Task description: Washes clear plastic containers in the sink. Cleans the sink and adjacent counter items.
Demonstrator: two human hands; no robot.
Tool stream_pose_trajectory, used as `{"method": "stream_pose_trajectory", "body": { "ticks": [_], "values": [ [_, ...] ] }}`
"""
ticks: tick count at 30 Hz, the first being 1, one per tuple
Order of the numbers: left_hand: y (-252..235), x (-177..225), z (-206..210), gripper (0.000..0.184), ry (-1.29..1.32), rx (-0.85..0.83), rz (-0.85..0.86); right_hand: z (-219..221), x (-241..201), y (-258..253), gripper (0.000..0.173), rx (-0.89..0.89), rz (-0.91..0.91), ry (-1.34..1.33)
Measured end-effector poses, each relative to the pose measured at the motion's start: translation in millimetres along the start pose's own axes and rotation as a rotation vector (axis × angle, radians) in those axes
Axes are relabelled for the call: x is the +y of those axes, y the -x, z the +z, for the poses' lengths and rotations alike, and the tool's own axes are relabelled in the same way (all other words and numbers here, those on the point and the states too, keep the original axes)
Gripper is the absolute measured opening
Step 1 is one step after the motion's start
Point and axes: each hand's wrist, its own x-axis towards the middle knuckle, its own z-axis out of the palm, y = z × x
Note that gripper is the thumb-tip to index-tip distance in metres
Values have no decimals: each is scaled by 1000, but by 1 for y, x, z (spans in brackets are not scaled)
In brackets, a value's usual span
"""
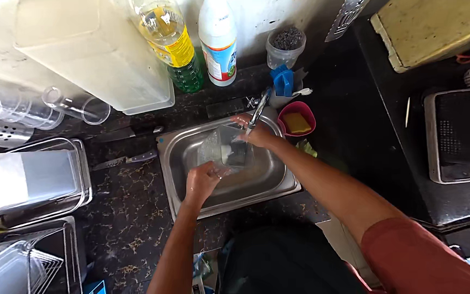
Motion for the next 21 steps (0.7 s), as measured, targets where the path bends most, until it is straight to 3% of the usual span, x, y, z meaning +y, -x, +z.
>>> {"method": "stream_pose_trajectory", "body": {
  "ticks": [2,5,8,10,12,17,21],
  "values": [
    [-16,-1,-16,53,122,-176,-62,-6,-12,1,61,-123,-92,103],
    [-41,-1,-17,56,141,-356,-12,-9,-9,4,45,-155,-122,246],
    [-59,-2,2,56,246,-207,-40,-22,6,11,23,-183,8,299],
    [-75,-8,22,74,339,-56,19,-33,7,17,19,-183,-23,359],
    [-95,-13,37,88,433,-41,11,-41,10,20,20,-224,-115,430],
    [-134,-9,58,81,718,-133,-333,-44,2,11,21,-226,-28,417],
    [-142,2,65,79,697,-260,-332,-41,-13,4,27,-351,54,507]
  ]
}}
